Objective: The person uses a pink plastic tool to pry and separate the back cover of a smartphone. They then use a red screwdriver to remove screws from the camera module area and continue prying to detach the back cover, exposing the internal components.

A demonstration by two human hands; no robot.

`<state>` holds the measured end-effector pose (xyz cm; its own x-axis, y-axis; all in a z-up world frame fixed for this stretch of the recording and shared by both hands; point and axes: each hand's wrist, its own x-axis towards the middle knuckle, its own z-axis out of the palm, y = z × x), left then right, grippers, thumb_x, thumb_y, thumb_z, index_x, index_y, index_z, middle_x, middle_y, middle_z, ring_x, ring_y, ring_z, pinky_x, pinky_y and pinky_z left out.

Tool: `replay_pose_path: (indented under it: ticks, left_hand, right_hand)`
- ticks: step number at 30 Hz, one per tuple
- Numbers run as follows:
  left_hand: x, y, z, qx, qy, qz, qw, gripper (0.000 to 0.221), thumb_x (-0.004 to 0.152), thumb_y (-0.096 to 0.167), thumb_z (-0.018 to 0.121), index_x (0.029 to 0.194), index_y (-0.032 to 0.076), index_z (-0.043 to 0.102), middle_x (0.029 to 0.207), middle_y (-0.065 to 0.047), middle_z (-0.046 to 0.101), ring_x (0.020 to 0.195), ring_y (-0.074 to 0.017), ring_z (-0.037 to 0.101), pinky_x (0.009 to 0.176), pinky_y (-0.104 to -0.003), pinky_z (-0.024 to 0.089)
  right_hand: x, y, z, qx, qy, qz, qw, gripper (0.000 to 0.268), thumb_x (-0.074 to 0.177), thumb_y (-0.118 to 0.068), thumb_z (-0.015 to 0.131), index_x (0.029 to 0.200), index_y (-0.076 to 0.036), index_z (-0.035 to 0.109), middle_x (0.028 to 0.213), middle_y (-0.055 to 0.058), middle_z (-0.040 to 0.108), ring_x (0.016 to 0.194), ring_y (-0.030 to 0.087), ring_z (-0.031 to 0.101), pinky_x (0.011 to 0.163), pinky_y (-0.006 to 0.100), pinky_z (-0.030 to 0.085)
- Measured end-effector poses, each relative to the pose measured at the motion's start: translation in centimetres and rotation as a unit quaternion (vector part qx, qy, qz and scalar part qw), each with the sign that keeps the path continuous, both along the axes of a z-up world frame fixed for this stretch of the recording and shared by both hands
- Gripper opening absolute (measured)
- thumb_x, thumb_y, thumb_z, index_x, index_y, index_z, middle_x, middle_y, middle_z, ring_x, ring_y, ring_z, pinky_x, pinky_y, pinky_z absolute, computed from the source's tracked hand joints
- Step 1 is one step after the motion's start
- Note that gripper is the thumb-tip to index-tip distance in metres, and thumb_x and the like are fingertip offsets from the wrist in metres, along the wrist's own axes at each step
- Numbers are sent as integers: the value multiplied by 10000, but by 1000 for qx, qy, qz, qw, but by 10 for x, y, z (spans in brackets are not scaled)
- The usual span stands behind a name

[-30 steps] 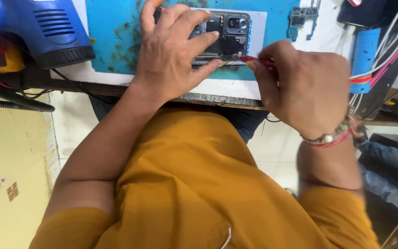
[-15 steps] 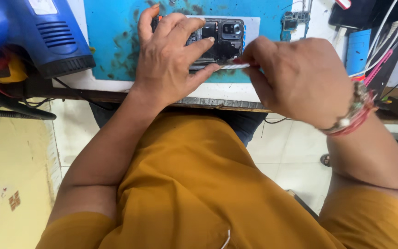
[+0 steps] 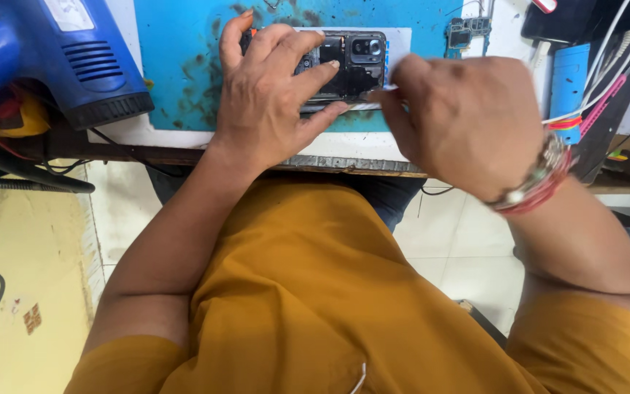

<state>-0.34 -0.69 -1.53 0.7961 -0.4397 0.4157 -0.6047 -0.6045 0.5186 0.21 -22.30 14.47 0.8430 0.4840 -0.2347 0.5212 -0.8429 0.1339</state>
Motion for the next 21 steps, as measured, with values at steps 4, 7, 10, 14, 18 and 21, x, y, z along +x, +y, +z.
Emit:
replay_pose_path:
  ticks: [4,7,10,14,18,21]
  left_hand:
    - [1,-1,0,4,1,0,1000,364,927,389,878,1159,124,785,1365,-78,604,1351,-287,508,1246,-597,177]
    - [2,-1,5,-1,21,4,1000,406,894,386,872,1179,128,743,1441,-121,583,1366,-325,497,1232,-594,181]
    - [5,1,6,-19,5,12,1000,601,883,364,848,1374,84,640,1469,-194,538,1402,-373,478,1226,-610,174]
    - [3,-6,10,16,26,48,998,722,966,429,842,1476,28,524,1418,-177,576,1348,-340,524,1193,-600,219]
    - [-17,-20,20,61,33,104,992,611,1065,321,760,1521,27,478,1471,-210,567,1372,-350,558,1207,-562,273]
    - [-33,-23,36,5,58,90,994,540,1090,209,690,1516,-3,436,1494,-257,526,1357,-351,613,1210,-523,360]
  right_hand:
    - [-7,-8,-8,-33,9,-37,999,402,1047,-431,665,774,-136,677,554,78,614,500,293,600,504,401,464]
    - [-8,-34,-21,240,4,-82,967,105,967,-149,765,968,-53,726,740,126,679,637,324,655,561,402,472]
    - [-12,-46,-65,348,-161,-92,919,219,1032,-49,660,1243,1,628,1115,149,676,971,314,672,854,364,529]
    - [-58,-21,-109,411,-180,-157,880,215,1013,-52,752,1201,-30,650,1163,129,698,1042,315,671,924,400,520]
    - [-80,8,-118,368,-92,-118,918,362,994,-163,711,1317,-25,623,1353,147,666,1296,350,570,1167,536,357]
    - [-69,13,-116,334,-107,-119,929,471,1023,-267,699,1397,-1,590,1454,183,600,1398,375,493,1240,595,225]
